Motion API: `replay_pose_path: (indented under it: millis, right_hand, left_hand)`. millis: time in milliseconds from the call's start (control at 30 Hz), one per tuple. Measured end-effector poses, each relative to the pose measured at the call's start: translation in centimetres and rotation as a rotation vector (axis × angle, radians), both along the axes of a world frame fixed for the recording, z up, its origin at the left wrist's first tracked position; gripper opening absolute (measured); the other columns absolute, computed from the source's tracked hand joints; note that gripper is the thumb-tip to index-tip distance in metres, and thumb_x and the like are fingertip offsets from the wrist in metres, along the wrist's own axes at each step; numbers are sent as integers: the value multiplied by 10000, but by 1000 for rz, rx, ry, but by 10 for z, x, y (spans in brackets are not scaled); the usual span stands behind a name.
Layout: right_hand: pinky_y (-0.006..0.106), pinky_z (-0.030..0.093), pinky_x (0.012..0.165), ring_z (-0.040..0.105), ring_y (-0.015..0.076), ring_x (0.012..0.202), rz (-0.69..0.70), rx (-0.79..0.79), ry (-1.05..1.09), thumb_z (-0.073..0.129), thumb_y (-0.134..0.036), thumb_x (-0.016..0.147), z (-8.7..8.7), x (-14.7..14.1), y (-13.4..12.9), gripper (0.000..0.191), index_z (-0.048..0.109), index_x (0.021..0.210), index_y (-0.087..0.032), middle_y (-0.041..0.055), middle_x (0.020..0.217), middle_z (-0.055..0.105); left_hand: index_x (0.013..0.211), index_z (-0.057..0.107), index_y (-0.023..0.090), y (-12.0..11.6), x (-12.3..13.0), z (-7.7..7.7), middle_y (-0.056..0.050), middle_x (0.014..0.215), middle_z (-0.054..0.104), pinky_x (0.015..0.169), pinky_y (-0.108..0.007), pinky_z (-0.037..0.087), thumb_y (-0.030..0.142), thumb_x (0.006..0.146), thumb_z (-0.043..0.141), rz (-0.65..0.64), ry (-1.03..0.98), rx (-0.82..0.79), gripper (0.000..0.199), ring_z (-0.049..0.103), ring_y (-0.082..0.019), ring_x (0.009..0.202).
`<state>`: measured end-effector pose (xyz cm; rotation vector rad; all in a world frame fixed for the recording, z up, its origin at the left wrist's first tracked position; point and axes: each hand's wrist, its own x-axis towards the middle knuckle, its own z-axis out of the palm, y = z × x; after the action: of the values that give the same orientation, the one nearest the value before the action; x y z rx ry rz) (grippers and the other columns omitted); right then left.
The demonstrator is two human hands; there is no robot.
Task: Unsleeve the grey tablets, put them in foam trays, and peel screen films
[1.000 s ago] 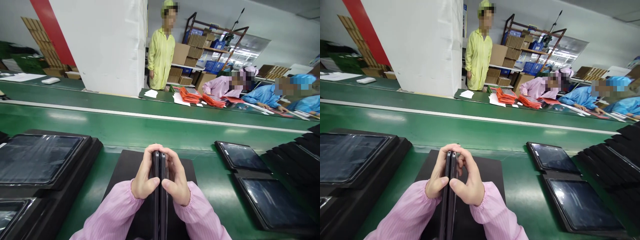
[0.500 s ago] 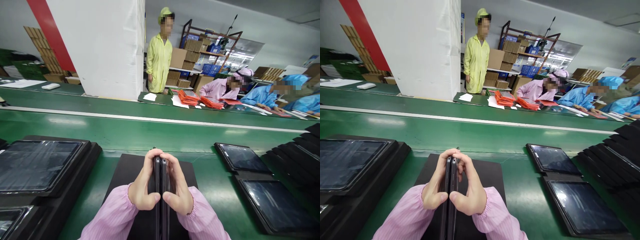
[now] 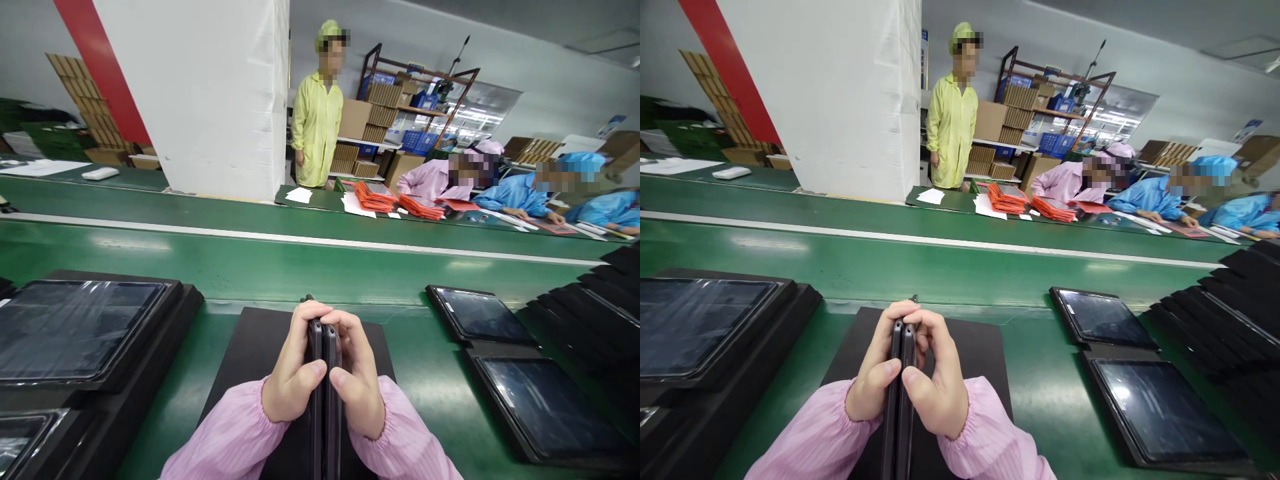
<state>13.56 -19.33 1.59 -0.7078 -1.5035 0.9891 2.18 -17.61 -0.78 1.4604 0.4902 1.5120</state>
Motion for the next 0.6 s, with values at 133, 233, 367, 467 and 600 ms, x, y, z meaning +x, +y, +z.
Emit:
replay_pose_path:
  millis: [133, 233, 367, 467, 600]
  right_hand:
    - [289, 421, 716, 398, 164, 746, -18, -18, 8, 596, -542, 847, 4, -1, -3, 358, 548, 1148, -354, -24, 861, 437]
    - [290, 417, 715, 392, 160, 733, -23, -21, 30, 597, -524, 847, 5, -1, -4, 339, 554, 1127, -338, -26, 845, 430]
    - [302, 415, 727, 416, 168, 760, -36, -16, 28, 599, -507, 844, 6, -2, -5, 341, 561, 1117, -305, -15, 863, 454]
    - [300, 410, 695, 424, 167, 740, -55, -3, 22, 591, -505, 849, 6, -4, -5, 341, 558, 1106, -283, -10, 862, 465]
    - [318, 424, 715, 446, 175, 749, -93, 24, -21, 542, -458, 879, 5, -4, -7, 304, 552, 1128, -284, -4, 862, 476]
  left_hand:
    - [1256, 513, 321, -1, 2, 3, -62, 1177, 487, 1064, -559, 342, 539, 870, 545, 12, -33, 34, 444, 482, -307, 1145]
    - [1251, 516, 325, -2, 3, 4, -53, 1168, 484, 1090, -561, 305, 538, 879, 538, 20, -35, 48, 429, 484, -297, 1138]
    - [1241, 523, 334, -4, 4, 4, -41, 1164, 474, 1053, -533, 342, 543, 881, 537, 31, -46, 45, 417, 484, -293, 1131]
    - [1223, 545, 341, -4, 5, 4, -32, 1148, 489, 1021, -511, 368, 551, 879, 543, 69, -72, 45, 404, 505, -279, 1081]
    - [1217, 556, 354, -6, 6, 6, -30, 1158, 493, 990, -487, 397, 532, 887, 535, 99, -79, 51, 375, 520, -268, 1049]
